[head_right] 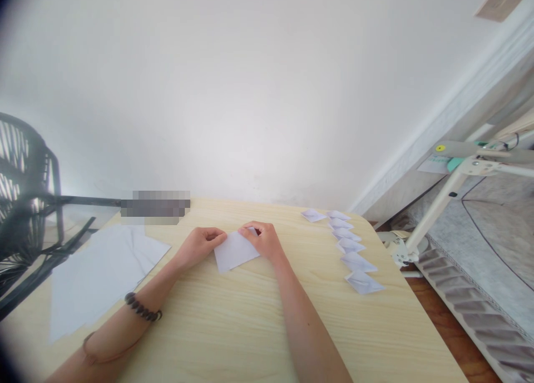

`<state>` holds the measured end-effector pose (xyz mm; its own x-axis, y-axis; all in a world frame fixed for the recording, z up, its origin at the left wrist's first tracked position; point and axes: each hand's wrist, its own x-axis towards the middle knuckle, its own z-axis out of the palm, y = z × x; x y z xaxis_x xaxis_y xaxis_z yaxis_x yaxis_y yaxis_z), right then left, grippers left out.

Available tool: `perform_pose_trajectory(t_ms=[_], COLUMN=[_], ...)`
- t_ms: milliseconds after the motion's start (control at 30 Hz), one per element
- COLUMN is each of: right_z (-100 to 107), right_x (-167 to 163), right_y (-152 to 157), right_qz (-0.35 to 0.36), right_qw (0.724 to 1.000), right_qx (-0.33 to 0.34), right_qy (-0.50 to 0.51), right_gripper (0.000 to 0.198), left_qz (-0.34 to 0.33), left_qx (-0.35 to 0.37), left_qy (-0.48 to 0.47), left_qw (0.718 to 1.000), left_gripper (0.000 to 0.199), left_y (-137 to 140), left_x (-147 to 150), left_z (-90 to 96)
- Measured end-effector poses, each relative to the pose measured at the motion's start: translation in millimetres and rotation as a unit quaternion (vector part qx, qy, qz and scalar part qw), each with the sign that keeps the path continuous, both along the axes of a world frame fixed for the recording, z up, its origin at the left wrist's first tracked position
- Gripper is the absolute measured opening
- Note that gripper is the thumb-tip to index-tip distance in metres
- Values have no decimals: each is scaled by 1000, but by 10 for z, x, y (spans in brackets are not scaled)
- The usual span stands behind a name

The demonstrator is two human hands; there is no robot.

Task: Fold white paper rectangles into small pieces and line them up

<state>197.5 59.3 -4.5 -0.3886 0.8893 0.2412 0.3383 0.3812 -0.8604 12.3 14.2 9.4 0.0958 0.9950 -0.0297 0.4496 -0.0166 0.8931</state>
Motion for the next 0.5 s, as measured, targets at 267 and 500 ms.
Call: perform_pose_trajectory(t_ms=[267, 500], right_z=[-47, -49], right_x=[107, 162], right_y=[72, 101], right_qz=[-46, -76], right_qw=[993, 988], right_qx=[-70, -85], right_qy=[83, 102], right_gripper=[28, 30], left_qz=[-27, 3], left_qx=[-46, -78], left_qy=[-87, -173], left_qw=[995, 982], left_gripper=[30, 35], left_y=[28, 28], left_x=[-54, -44], left_z=[-27, -3])
